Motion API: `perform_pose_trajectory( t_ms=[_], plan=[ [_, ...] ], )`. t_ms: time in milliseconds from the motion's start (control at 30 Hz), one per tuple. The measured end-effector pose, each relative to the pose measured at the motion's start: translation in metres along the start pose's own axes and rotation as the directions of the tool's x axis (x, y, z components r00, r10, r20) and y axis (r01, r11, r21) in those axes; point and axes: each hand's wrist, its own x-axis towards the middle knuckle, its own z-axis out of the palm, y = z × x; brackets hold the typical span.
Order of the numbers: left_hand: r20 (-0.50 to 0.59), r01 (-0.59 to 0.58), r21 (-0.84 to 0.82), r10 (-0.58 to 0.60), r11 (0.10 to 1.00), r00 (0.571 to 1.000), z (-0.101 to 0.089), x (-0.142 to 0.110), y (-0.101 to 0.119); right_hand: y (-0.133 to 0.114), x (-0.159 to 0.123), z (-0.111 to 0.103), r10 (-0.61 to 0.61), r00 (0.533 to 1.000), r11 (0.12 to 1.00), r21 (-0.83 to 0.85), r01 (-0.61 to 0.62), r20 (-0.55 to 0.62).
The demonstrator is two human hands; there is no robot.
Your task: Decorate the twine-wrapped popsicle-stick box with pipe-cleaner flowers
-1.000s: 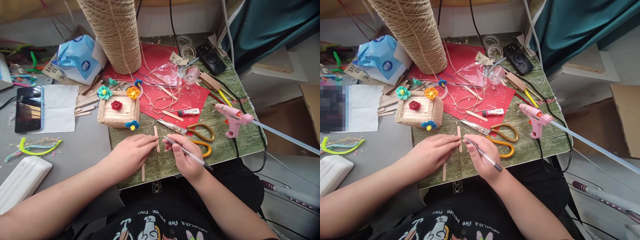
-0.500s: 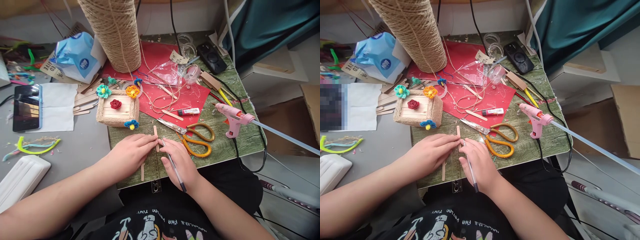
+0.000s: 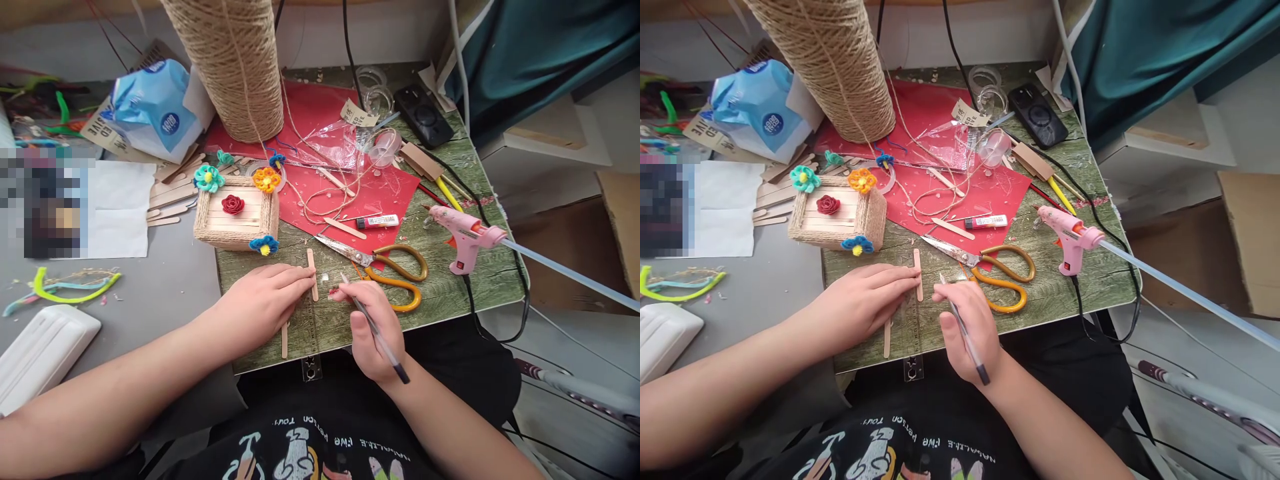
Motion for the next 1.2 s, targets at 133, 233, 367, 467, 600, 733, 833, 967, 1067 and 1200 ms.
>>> perform_pose_trajectory(
  t_ms=[133,233,367,467,600,733,833,967,1067,1200],
  plan=[
    [-0.006,0.009,-0.027,-0.009,1.0,1.0,0.0,0.0,-0.001,-0.002,-0.003,0.003,0.088,0.996,0.996,0.027,-0.089,0.02],
    [-0.015,0.065,-0.048,-0.065,0.997,0.998,-0.001,0.001,0.001,-0.004,0.001,0.01,0.159,0.986,0.987,0.032,-0.16,0.043],
    [0.002,0.119,-0.073,-0.119,0.99,0.993,-0.003,0.002,0.003,-0.004,0.007,0.015,0.113,0.993,0.994,-0.016,-0.113,0.045],
    [0.006,0.126,-0.076,-0.126,0.989,0.992,-0.003,0.002,0.003,-0.004,0.007,0.016,0.077,0.996,0.997,-0.032,-0.075,0.051],
    [-0.015,0.085,-0.07,-0.086,0.994,0.996,-0.001,0.001,0.001,-0.002,0.006,0.017,0.06,0.996,0.997,-0.045,-0.057,0.068],
    [-0.025,0.013,-0.055,-0.015,0.998,1.0,0.0,0.0,-0.001,-0.001,0.007,0.017,0.045,0.995,0.998,-0.049,-0.041,0.086],
    [-0.021,0.002,-0.038,-0.003,0.999,1.0,-0.001,0.0,-0.001,-0.002,0.007,0.018,0.037,0.995,0.998,-0.053,-0.032,0.097],
    [-0.02,0.0,-0.032,-0.001,0.999,1.0,-0.001,0.002,0.0,-0.004,0.009,0.018,0.034,0.995,0.996,-0.081,-0.027,0.096],
    [-0.024,-0.001,-0.037,0.0,0.999,1.0,-0.001,0.002,0.0,-0.005,0.01,0.019,0.021,0.995,0.995,-0.1,-0.01,0.101],
    [-0.031,-0.008,-0.029,0.007,1.0,0.999,-0.002,0.003,0.0,-0.004,0.009,0.019,0.023,0.994,0.995,-0.103,-0.012,0.11]
  ],
)
